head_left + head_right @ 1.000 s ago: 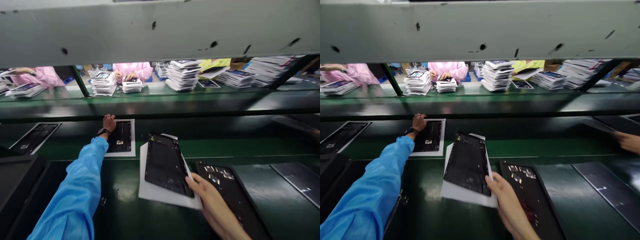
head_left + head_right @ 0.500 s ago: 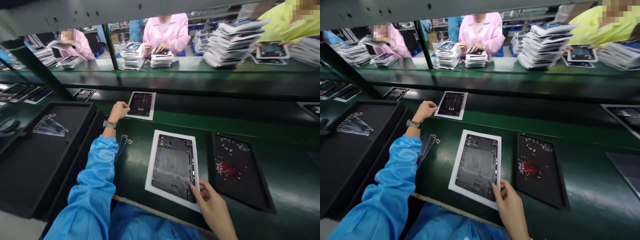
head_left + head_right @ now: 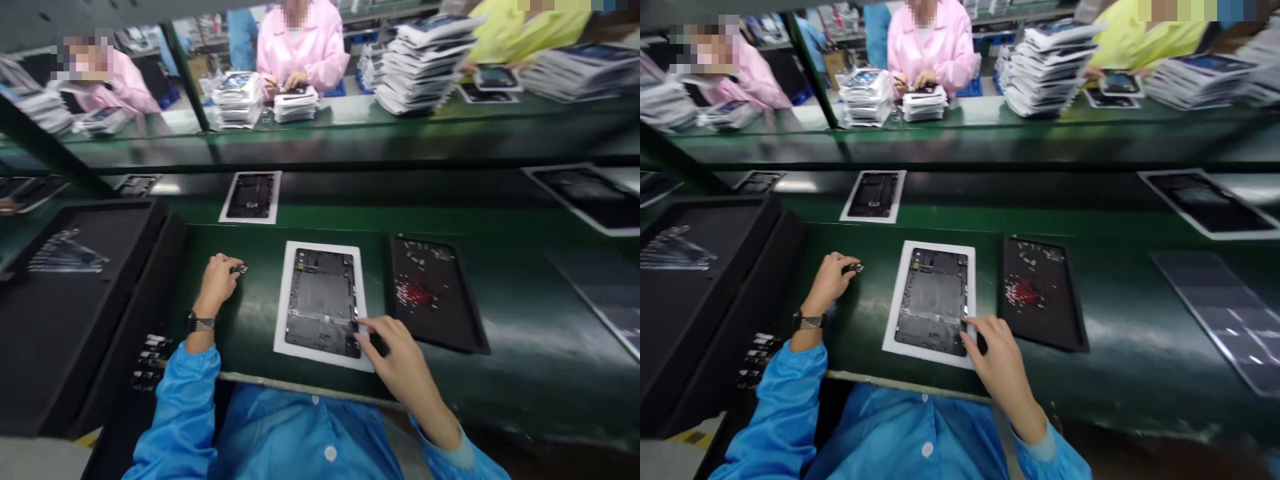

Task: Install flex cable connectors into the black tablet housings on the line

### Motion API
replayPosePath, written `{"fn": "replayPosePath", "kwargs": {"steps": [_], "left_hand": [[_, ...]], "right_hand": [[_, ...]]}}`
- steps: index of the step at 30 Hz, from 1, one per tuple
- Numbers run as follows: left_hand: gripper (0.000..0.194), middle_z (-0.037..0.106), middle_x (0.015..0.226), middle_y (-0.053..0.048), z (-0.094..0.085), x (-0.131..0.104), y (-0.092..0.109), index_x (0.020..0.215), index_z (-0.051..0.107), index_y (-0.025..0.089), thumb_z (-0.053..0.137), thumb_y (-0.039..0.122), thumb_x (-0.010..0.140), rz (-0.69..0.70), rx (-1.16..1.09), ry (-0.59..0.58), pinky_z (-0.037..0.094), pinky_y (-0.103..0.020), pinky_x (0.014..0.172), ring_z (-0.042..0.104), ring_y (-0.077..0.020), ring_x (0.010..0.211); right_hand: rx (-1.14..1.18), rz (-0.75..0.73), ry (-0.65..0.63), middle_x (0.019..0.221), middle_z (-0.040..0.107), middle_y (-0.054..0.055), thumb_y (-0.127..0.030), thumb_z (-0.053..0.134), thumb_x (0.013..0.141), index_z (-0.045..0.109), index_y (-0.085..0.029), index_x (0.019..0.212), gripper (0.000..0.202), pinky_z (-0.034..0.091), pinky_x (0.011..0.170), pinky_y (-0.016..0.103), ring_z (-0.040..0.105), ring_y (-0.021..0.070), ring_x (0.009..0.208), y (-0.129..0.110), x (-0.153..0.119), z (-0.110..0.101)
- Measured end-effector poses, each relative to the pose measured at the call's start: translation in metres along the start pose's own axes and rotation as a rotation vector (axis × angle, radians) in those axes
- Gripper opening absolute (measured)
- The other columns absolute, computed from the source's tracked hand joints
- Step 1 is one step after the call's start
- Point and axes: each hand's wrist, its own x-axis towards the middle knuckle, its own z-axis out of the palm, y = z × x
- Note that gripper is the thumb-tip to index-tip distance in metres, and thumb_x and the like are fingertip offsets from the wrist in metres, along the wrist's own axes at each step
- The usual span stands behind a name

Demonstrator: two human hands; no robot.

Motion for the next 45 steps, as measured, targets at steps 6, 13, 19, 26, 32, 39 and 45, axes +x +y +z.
{"fn": "replayPosePath", "kwargs": {"steps": [6, 13, 19, 26, 32, 39, 45], "left_hand": [[0.002, 0.062, 0.078, -0.005, -0.009, 0.01, -0.005, 0.073, 0.062, 0.022, 0.06, 0.022, 0.074, 0.062, -0.06, -0.095, 0.046, -0.035, 0.075, 0.058, -0.0247, 0.081], [0.019, 0.066, 0.067, 0.0, -0.081, -0.036, 0.032, 0.079, 0.071, 0.023, 0.071, 0.037, 0.066, -0.185, -0.448, 0.094, 0.045, -0.029, 0.056, 0.058, -0.019, 0.061], [0.02, 0.07, 0.074, 0.001, -0.081, -0.051, 0.074, 0.075, 0.067, 0.022, 0.082, 0.025, 0.062, -0.213, -0.995, 0.26, 0.051, -0.025, 0.057, 0.064, -0.0156, 0.064], [0.021, 0.069, 0.074, -0.002, 0.025, -0.042, 0.12, 0.077, 0.068, 0.017, 0.08, 0.019, 0.059, -0.198, -1.279, -0.332, 0.049, -0.024, 0.061, 0.063, -0.0141, 0.069], [0.019, 0.07, 0.077, -0.005, 0.063, -0.045, 0.142, 0.074, 0.064, 0.015, 0.077, 0.021, 0.062, -0.17, -1.338, -0.605, 0.043, -0.022, 0.054, 0.059, -0.0115, 0.062], [0.026, 0.065, 0.072, 0.0, 0.07, -0.048, 0.141, 0.081, 0.062, 0.016, 0.08, 0.02, 0.063, -0.155, -1.377, -0.658, 0.042, -0.021, 0.058, 0.058, -0.0097, 0.062], [0.021, 0.067, 0.08, -0.002, 0.069, -0.052, 0.144, 0.082, 0.059, 0.016, 0.075, 0.019, 0.069, -0.102, -1.387, -0.708, 0.046, -0.022, 0.064, 0.061, -0.0109, 0.07]], "right_hand": [[0.013, 0.04, -0.054, 0.08, 0.058, 0.007, -0.027, 0.055, 0.092, 0.065, -0.02, 0.099, 0.014, 0.046, 0.075, 0.038, 0.056, 0.0256, 0.083, -0.005, 0.014, 0.011], [-0.027, 0.037, -0.083, 0.077, 0.059, 0.006, -0.016, 0.056, 0.09, 0.061, -0.022, 0.079, 0.013, 0.043, 0.07, 0.035, 0.053, 0.0238, 0.078, -0.011, 0.027, 0.023], [-0.021, -0.022, 0.021, 0.075, 0.063, 0.007, -0.016, 0.05, 0.094, 0.062, -0.02, 0.082, 0.017, 0.042, 0.07, 0.036, 0.052, 0.0239, 0.076, -0.018, 0.024, 0.025], [0.153, 0.058, 0.078, 0.076, 0.067, 0.006, -0.02, 0.053, 0.093, 0.066, -0.022, 0.083, 0.016, 0.043, 0.072, 0.037, 0.053, 0.0232, 0.075, -0.022, 0.019, 0.026], [0.442, 0.232, -0.053, 0.075, 0.066, 0.006, -0.031, 0.06, 0.09, 0.07, -0.021, 0.082, 0.016, 0.045, 0.066, 0.033, 0.057, 0.0208, 0.074, -0.02, 0.019, 0.019], [0.53, 0.29, -0.1, 0.076, 0.067, 0.005, -0.036, 0.063, 0.087, 0.07, -0.021, 0.077, 0.02, 0.045, 0.072, 0.034, 0.059, 0.021, 0.079, -0.019, 0.02, 0.013], [0.575, 0.277, -0.149, 0.073, 0.066, 0.004, -0.031, 0.064, 0.086, 0.07, -0.021, 0.075, 0.016, 0.045, 0.077, 0.035, 0.057, 0.0214, 0.081, -0.019, 0.022, 0.008]]}}
